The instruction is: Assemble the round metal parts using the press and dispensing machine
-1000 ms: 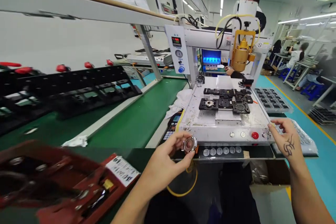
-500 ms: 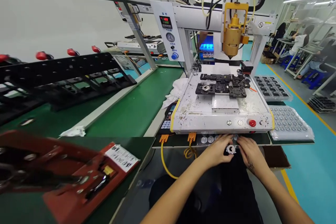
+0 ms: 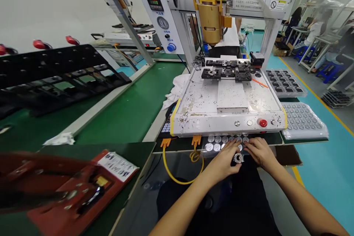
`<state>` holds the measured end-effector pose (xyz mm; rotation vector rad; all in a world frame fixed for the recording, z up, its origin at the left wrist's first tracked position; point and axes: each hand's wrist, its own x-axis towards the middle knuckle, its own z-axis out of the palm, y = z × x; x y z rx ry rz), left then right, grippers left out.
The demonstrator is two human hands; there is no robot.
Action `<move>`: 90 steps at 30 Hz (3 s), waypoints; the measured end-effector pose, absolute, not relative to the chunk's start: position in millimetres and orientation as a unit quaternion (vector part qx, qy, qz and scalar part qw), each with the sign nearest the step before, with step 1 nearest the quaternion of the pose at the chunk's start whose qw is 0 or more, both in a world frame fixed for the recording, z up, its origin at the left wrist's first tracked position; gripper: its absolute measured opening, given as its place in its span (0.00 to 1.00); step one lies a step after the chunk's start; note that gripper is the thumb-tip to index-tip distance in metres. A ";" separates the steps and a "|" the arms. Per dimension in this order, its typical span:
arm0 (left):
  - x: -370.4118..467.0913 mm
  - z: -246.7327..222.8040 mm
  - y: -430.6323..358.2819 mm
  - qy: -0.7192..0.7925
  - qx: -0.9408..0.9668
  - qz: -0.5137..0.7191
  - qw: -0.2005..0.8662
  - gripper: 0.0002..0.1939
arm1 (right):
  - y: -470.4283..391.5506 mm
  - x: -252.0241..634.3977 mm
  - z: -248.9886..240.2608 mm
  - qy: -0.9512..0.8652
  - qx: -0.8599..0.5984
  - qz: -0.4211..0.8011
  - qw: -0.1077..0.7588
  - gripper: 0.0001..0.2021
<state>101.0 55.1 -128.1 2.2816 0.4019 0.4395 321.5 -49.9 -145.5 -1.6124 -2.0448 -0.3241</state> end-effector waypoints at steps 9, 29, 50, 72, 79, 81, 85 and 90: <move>102.1 -121.4 58.0 0.165 0.878 0.161 0.419 0.20 | -96.9 309.7 -153.4 -0.754 -0.541 -0.145 0.343 0.16; 73.4 -64.6 24.4 0.295 0.567 0.264 0.722 0.21 | -71.7 272.5 -51.7 -0.324 -0.608 0.440 0.576 0.19; 25.5 -55.6 17.9 0.345 0.398 0.308 0.792 0.32 | -63.2 276.7 -93.9 -0.590 -0.664 0.166 0.427 0.08; 1.8 -34.5 -12.6 0.302 0.363 0.339 0.814 0.26 | -59.6 222.7 -31.2 -0.398 -0.530 0.592 0.459 0.16; 1.6 -36.3 -13.1 0.297 0.323 0.340 0.832 0.27 | -61.8 225.5 -34.7 -0.397 -0.524 0.593 0.465 0.15; 1.8 -36.9 -13.0 0.297 0.317 0.339 0.835 0.28 | -62.6 226.5 -34.9 -0.403 -0.529 0.585 0.464 0.15; 1.2 -36.2 -14.6 0.301 0.321 0.335 0.833 0.29 | -64.5 226.7 -34.4 -0.419 -0.542 0.563 0.462 0.15; -1.0 -31.0 -18.0 0.308 0.336 0.334 0.825 0.26 | -68.8 226.5 -33.0 -0.426 -0.542 0.558 0.462 0.13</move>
